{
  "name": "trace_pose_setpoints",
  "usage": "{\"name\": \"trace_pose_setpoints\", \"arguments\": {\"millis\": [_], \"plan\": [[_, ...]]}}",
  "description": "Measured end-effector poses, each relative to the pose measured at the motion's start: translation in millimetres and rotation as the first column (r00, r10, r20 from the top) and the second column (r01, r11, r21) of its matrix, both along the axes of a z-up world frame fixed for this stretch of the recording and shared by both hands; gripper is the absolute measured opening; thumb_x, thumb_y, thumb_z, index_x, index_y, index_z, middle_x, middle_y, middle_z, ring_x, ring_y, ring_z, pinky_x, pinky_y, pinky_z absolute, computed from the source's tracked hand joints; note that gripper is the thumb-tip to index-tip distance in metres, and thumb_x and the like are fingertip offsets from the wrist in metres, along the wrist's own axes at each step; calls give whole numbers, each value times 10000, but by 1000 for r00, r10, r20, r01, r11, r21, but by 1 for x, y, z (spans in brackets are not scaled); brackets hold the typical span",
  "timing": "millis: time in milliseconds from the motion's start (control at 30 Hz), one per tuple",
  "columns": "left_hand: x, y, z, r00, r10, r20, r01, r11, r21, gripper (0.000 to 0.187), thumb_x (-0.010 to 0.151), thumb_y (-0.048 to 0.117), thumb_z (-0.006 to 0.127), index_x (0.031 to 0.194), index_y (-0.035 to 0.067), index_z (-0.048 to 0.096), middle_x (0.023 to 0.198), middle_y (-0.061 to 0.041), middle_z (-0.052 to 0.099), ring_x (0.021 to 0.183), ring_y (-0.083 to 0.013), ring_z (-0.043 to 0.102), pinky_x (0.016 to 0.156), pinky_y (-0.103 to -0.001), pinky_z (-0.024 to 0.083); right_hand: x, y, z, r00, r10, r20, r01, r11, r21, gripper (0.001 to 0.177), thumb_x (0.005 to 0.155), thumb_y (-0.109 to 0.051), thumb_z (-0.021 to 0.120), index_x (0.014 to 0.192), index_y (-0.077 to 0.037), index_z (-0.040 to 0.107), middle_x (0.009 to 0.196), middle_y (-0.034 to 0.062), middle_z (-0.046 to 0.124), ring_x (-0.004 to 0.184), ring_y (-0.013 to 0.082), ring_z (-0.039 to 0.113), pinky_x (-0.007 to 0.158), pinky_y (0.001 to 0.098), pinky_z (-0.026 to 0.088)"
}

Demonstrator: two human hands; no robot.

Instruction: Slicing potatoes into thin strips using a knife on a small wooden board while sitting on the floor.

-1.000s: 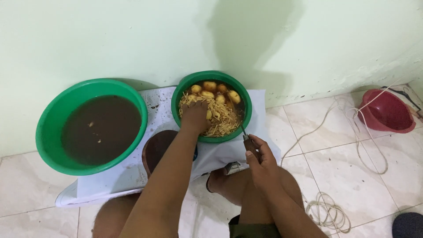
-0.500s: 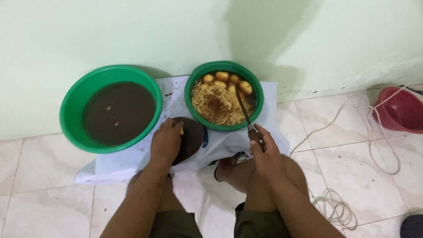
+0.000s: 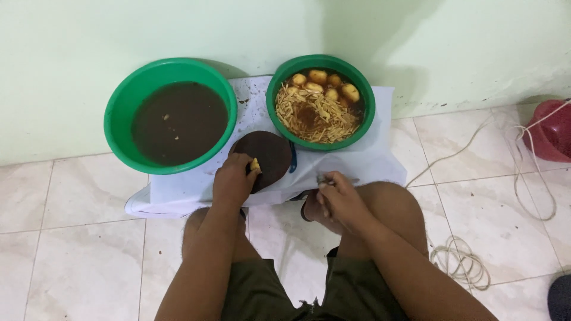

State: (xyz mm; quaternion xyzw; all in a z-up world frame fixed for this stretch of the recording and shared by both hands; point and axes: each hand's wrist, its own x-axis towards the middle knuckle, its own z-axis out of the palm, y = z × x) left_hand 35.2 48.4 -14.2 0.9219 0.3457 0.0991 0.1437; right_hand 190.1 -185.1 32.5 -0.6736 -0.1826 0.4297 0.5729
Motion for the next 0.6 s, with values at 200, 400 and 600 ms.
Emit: {"name": "trace_pose_setpoints", "arguments": {"millis": [200, 400, 600], "plan": [[-7, -4, 0, 994, -14, 111, 22, 998, -67, 268, 983, 294, 718, 1192, 127, 706, 1026, -85, 709, 1051, -258, 702, 944, -376, 566, -35, 20, 26, 970, 12, 242, 43, 974, -223, 298, 960, -238, 607, 1180, -37, 610, 828, 153, 706, 668, 241, 684, 559, 371, 533], [-5, -3, -5, 984, -6, 177, 20, 997, -78, 276, 992, 245, 724, 1211, 78, 706, 1053, -112, 723, 1051, -277, 707, 938, -402, 574, -58, 46, -11, 994, -90, 69, 98, 989, -112, 435, 971, -159, 474, 1369, 15, 439, 566, 97, 598, 427, 213, 543, 412, 321, 419], [-8, 2, -16, 989, -45, 143, 46, 999, -3, 302, 986, 316, 729, 1246, 164, 724, 1103, -22, 740, 1074, -221, 704, 916, -406, 563, -63, 54, -11, 989, 43, 144, -16, 982, -187, 460, 1054, -184, 442, 1509, -156, 506, 752, 142, 699, 672, 206, 697, 613, 325, 637]]}}
